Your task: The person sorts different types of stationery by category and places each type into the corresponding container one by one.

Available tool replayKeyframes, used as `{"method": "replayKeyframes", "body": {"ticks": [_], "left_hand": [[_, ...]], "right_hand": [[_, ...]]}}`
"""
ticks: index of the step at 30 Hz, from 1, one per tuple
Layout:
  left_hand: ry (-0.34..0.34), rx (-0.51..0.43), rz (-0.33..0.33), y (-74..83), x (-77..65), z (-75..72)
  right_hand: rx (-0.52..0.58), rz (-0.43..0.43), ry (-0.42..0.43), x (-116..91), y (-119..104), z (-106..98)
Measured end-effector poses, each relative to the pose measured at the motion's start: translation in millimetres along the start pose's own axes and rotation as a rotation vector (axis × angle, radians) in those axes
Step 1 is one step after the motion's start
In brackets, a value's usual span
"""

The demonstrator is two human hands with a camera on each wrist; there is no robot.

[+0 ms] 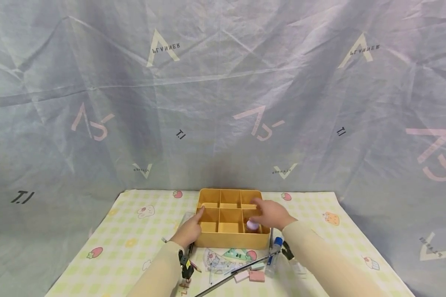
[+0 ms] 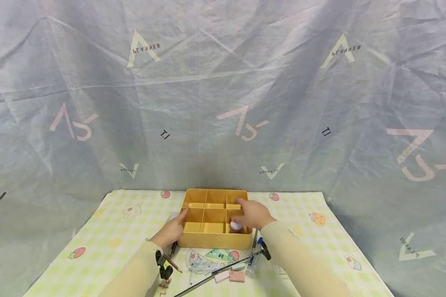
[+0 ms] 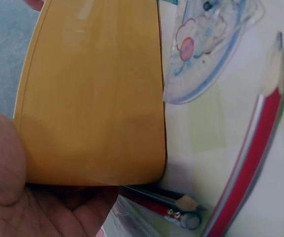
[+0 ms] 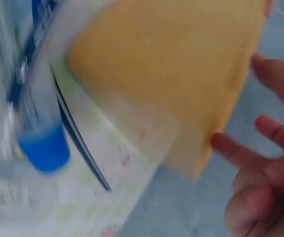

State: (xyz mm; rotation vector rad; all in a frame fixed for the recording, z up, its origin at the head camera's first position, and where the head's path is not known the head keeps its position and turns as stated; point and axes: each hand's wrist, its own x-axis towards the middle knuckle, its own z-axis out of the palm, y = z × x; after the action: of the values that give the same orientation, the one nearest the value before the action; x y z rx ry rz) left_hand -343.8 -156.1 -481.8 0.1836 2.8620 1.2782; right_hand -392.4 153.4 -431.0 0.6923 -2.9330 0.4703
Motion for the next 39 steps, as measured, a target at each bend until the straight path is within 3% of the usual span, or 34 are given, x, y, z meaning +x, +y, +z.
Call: {"method": "replayKeyframes", "body": {"ticks": [6,13,16,29,39], "left_hand": [[0.002,-0.017,0.006,-4.4,2.0,2.3],[0.003,-0.024,0.007,-7.1,3.3,4.3],[0.007,-0.034,0.002,-6.9,3.2,3.8],[0.013,-0.029,0.006,-5.6,4.7,3.2],[0.009,-0.036,0.007,-5.9,3.9,3.8]], "right_hand": [[-0.036,0.07,0.102,-16.1,33.9,-27.4],[0.0,0.224,0.008,-51.5,79.4,-17.0],[0.016,0.251,-0.024,-63.8,90.3,-9.0],[0.175,0.37,-0.225,-85.5,91.5,19.9],[0.139,0.416,-0.288,-94.2,83.1,24.0]]}}
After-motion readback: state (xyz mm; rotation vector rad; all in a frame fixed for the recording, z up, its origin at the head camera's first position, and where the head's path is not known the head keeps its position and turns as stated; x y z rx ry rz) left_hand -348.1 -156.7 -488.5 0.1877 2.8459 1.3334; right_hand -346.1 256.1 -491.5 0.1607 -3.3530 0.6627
